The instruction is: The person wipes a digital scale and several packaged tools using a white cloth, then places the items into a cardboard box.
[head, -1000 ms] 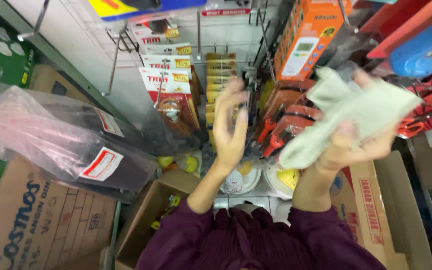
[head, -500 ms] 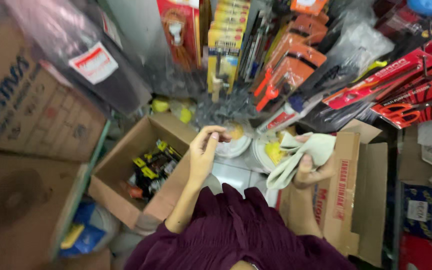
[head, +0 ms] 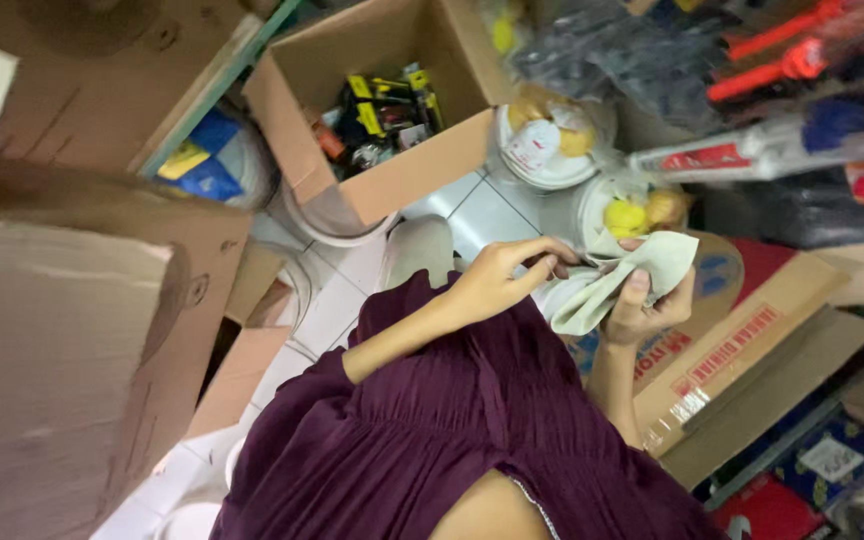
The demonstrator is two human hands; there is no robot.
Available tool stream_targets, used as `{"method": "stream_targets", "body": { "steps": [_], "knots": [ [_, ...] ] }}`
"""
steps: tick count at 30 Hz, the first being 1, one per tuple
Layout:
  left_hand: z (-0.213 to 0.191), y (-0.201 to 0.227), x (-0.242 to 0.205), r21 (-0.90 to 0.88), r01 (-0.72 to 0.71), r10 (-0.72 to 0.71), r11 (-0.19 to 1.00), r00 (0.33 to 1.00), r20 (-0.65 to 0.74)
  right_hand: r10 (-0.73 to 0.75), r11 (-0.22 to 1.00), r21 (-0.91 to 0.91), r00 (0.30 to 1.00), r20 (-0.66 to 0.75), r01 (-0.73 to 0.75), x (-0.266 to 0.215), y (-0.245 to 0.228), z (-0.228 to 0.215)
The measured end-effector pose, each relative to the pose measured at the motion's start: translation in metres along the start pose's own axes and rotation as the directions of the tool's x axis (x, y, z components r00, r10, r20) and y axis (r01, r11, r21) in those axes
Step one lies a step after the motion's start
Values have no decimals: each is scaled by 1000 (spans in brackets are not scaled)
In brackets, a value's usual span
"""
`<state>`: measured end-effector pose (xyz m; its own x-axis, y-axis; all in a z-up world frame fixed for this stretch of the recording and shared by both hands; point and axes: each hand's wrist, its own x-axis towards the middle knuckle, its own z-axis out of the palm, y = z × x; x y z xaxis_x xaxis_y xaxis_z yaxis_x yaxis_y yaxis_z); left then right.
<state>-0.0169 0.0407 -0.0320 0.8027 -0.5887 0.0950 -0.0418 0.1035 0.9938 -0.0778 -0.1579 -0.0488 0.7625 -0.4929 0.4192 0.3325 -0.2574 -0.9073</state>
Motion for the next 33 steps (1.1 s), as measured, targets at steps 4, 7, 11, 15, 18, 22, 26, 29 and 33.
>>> {"method": "stream_targets", "body": {
  "steps": [4, 7, 11, 15, 18, 22, 26, 29, 33],
  "knots": [
    [-32, -2, -4, 187, 18, 1, 982, 995, -100, 45, 998, -58, 994, 97, -39, 7, 4, 28],
    [-63, 2, -6, 162, 82, -59, 983, 988, -141, -71, 963, -240, 974, 213, 123, 21, 9, 55],
    [-102, 5, -17, 208, 117, -79, 971, 980, -184, -37, 959, -260, 958, 285, 115, 25, 18, 90],
    [-136, -5, -28, 183, 207, -165, 961, 961, -221, -10, 945, -309, 953, 304, 109, 22, 38, 120],
    [-151, -18, -37, 178, 251, -201, 952, 946, -255, 92, 940, -341, 964, 251, -1, 12, 57, 132],
    [-163, -30, -44, 126, 242, -203, 962, 944, -259, 220, 958, -249, 923, 315, -144, 15, 91, 158],
    [-171, -38, -36, 67, 291, -267, 954, 932, -247, 341, 871, -480, 836, 430, -108, 34, 134, 207],
    [-174, -41, -22, 49, 302, -276, 952, 918, -284, 379, 754, -645, 720, 582, 124, 52, 182, 261],
    [-182, -38, -5, 71, 287, -247, 955, 905, -345, 563, 641, -693, 412, 716, 329, 51, 257, 336]
  ]
}}
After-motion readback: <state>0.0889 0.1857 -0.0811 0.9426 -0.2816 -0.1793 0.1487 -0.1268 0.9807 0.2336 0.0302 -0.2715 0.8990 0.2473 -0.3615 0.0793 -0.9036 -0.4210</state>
